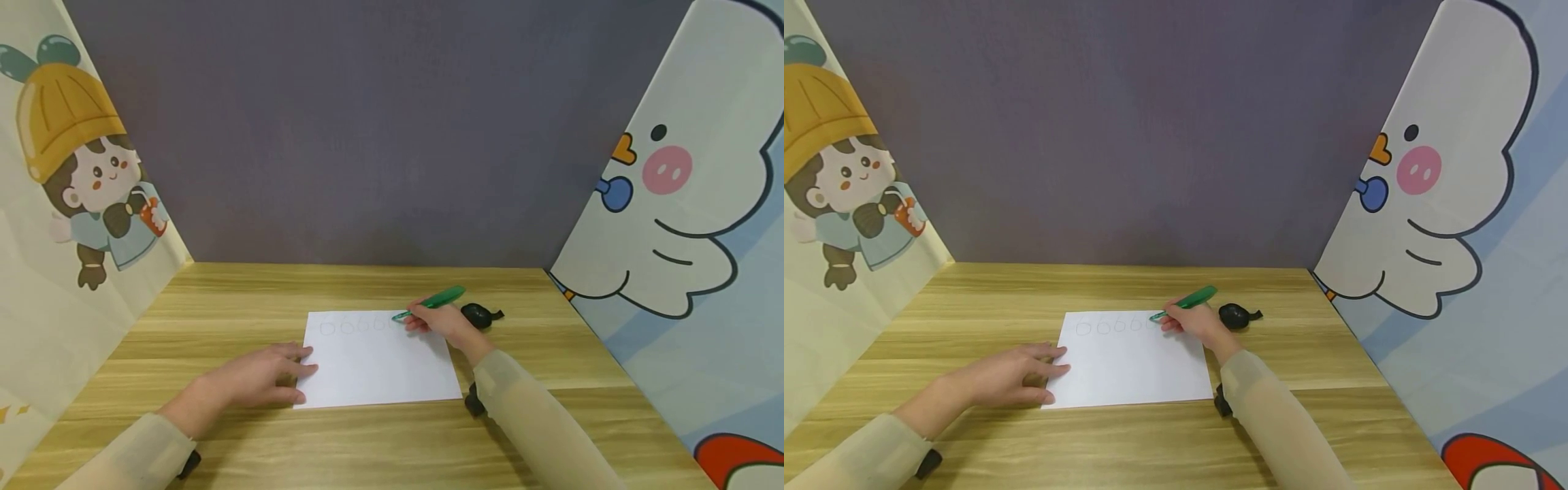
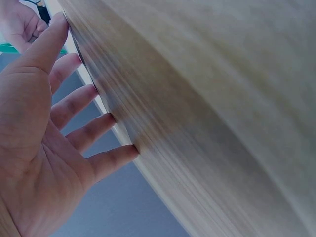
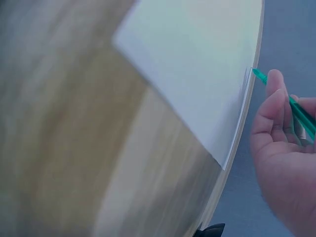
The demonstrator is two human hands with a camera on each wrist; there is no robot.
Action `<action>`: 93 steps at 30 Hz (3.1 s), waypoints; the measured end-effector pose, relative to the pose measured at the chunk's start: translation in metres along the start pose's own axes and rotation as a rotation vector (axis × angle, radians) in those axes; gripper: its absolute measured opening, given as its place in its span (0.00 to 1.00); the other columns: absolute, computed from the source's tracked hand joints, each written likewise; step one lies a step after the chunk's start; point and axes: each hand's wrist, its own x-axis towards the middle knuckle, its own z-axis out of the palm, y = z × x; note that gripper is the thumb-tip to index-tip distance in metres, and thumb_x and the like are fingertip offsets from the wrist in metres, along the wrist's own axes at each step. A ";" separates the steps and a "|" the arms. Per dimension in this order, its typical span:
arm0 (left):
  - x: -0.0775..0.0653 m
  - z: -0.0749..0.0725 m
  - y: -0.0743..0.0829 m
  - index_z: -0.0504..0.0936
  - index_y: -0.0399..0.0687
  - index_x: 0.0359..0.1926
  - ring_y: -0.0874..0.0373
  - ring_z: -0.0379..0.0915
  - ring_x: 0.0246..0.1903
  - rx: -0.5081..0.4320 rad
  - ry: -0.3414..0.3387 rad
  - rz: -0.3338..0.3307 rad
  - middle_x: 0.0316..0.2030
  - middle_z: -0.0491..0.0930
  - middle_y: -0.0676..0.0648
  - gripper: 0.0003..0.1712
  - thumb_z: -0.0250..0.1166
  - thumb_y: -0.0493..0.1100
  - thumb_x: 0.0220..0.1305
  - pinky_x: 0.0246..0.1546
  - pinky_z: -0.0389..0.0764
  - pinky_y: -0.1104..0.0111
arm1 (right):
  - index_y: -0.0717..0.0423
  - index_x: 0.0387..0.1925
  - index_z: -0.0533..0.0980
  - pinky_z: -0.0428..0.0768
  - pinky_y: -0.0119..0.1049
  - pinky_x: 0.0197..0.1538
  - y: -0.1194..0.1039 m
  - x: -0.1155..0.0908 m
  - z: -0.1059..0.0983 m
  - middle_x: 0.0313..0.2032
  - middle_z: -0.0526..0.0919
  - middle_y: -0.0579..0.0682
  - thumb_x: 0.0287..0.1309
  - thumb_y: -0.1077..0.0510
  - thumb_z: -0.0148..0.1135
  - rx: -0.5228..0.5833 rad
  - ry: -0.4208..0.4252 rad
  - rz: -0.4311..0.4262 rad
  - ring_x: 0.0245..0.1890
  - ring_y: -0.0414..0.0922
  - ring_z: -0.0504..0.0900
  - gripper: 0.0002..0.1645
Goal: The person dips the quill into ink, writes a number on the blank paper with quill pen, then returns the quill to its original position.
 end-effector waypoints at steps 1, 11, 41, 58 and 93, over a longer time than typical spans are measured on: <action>0.000 0.000 0.000 0.83 0.49 0.73 0.32 0.72 0.75 -0.002 -0.001 -0.001 0.77 0.75 0.36 0.35 0.70 0.63 0.75 0.72 0.76 0.38 | 0.69 0.66 0.79 0.88 0.34 0.46 0.000 0.000 0.000 0.48 0.94 0.60 0.84 0.55 0.59 0.001 -0.002 0.000 0.43 0.41 0.94 0.23; 0.001 0.000 0.000 0.83 0.49 0.72 0.32 0.72 0.75 0.002 0.001 -0.001 0.76 0.75 0.36 0.36 0.70 0.64 0.75 0.72 0.76 0.38 | 0.70 0.66 0.79 0.87 0.33 0.46 0.000 0.001 0.000 0.48 0.94 0.59 0.84 0.54 0.58 0.004 -0.011 -0.011 0.43 0.42 0.94 0.24; 0.000 0.000 0.001 0.84 0.49 0.72 0.32 0.73 0.74 0.014 0.014 0.015 0.76 0.76 0.35 0.35 0.71 0.63 0.74 0.71 0.77 0.38 | 0.68 0.73 0.74 0.83 0.34 0.46 0.015 -0.037 -0.057 0.49 0.95 0.52 0.84 0.49 0.59 0.030 0.058 -0.016 0.42 0.41 0.92 0.31; 0.001 0.001 0.001 0.84 0.48 0.72 0.32 0.73 0.74 0.007 0.009 0.008 0.76 0.76 0.36 0.35 0.70 0.64 0.75 0.72 0.77 0.38 | 0.72 0.73 0.70 0.82 0.34 0.44 0.031 -0.070 -0.092 0.51 0.94 0.51 0.85 0.47 0.58 0.005 0.039 -0.054 0.44 0.42 0.92 0.34; 0.001 0.000 0.002 0.84 0.48 0.72 0.33 0.72 0.75 0.014 -0.006 -0.009 0.76 0.76 0.36 0.35 0.70 0.63 0.74 0.72 0.76 0.39 | 0.71 0.65 0.69 0.87 0.34 0.46 0.041 -0.086 -0.126 0.42 0.87 0.47 0.86 0.53 0.54 0.066 0.042 -0.090 0.39 0.39 0.86 0.24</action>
